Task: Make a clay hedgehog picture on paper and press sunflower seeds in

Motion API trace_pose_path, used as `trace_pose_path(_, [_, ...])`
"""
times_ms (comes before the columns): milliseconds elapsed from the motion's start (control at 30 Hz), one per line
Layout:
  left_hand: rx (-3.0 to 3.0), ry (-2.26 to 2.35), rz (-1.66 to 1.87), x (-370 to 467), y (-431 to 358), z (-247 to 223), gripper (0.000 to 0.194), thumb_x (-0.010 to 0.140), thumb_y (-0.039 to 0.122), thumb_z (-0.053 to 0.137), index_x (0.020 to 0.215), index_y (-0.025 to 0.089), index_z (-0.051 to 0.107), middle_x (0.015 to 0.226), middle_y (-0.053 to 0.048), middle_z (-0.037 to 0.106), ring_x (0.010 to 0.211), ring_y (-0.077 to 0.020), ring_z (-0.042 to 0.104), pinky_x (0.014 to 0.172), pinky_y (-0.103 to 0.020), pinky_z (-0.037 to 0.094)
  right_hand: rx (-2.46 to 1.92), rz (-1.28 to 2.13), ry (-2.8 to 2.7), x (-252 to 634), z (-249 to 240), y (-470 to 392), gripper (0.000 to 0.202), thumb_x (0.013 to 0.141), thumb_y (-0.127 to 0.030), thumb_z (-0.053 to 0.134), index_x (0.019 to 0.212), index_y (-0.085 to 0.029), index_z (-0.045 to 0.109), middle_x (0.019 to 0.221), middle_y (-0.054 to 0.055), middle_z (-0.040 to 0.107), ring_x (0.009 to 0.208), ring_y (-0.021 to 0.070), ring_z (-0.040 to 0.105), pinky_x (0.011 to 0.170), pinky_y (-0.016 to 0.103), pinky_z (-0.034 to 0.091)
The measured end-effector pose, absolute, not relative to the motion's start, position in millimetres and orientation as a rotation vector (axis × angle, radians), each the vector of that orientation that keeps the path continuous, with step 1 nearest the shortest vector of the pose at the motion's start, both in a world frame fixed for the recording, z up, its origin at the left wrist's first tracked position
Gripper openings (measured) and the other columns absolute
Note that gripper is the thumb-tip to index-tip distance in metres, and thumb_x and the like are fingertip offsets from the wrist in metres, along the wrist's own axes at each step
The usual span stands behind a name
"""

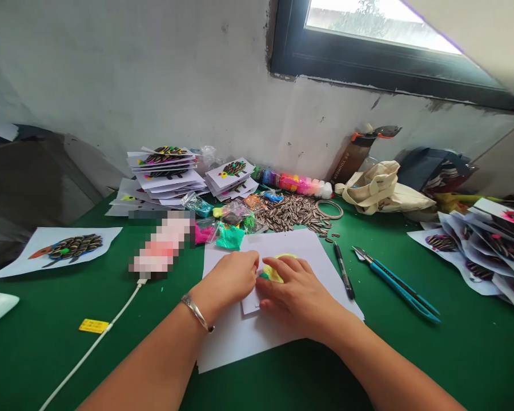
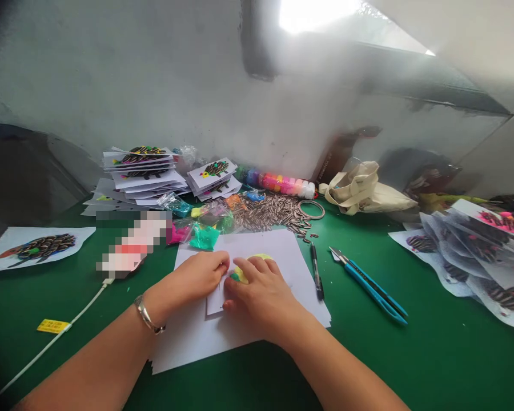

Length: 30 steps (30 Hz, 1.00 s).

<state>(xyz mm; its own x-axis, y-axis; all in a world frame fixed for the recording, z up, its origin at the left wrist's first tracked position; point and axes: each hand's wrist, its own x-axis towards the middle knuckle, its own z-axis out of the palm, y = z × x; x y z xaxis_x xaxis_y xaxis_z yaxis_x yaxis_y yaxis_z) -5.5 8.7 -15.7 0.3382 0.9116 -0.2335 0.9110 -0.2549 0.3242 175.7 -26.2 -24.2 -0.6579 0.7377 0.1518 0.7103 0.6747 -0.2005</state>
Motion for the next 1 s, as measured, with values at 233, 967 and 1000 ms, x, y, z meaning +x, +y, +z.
trace_pose_path(233, [2.239, 1.610, -0.067, -2, 8, -16, 0.023, 0.091, 0.025, 0.035, 0.091, 0.022, 0.058, 0.087, -0.008, 0.070, 0.078, -0.0246, 0.065, 0.055, -0.030, 0.036, -1.110, 0.150, -2.741, 183, -22, -27, 0.024, 0.093, -0.039, 0.052, 0.113, -0.033, 0.064, 0.139, 0.004, 0.050, 0.119, 0.0281, 0.044, 0.099, 0.047, 0.033])
trace_pose_path(967, [2.292, 1.589, -0.083, 0, 7, -20, 0.017, 0.090, 0.024, 0.038, 0.092, 0.021, 0.055, 0.085, -0.008, 0.069, 0.075, -0.0247, 0.065, 0.054, -0.030, 0.035, -1.095, 0.075, -2.639, 201, -39, -35, 0.041, 0.091, -0.037, 0.053, 0.132, -0.028, 0.053, 0.148, 0.010, 0.038, 0.133, 0.0319, 0.034, 0.108, 0.056, 0.028])
trace_pose_path(1000, [2.289, 1.591, -0.083, 0, 7, -20, 0.017, 0.091, 0.024, 0.038, 0.092, 0.021, 0.055, 0.085, -0.008, 0.069, 0.075, -0.0245, 0.065, 0.053, -0.030, 0.034, -1.095, 0.074, -2.637, 200, -39, -34, 0.042, 0.091, -0.037, 0.053, 0.132, -0.028, 0.053, 0.148, 0.011, 0.039, 0.133, 0.0320, 0.034, 0.108, 0.056, 0.028])
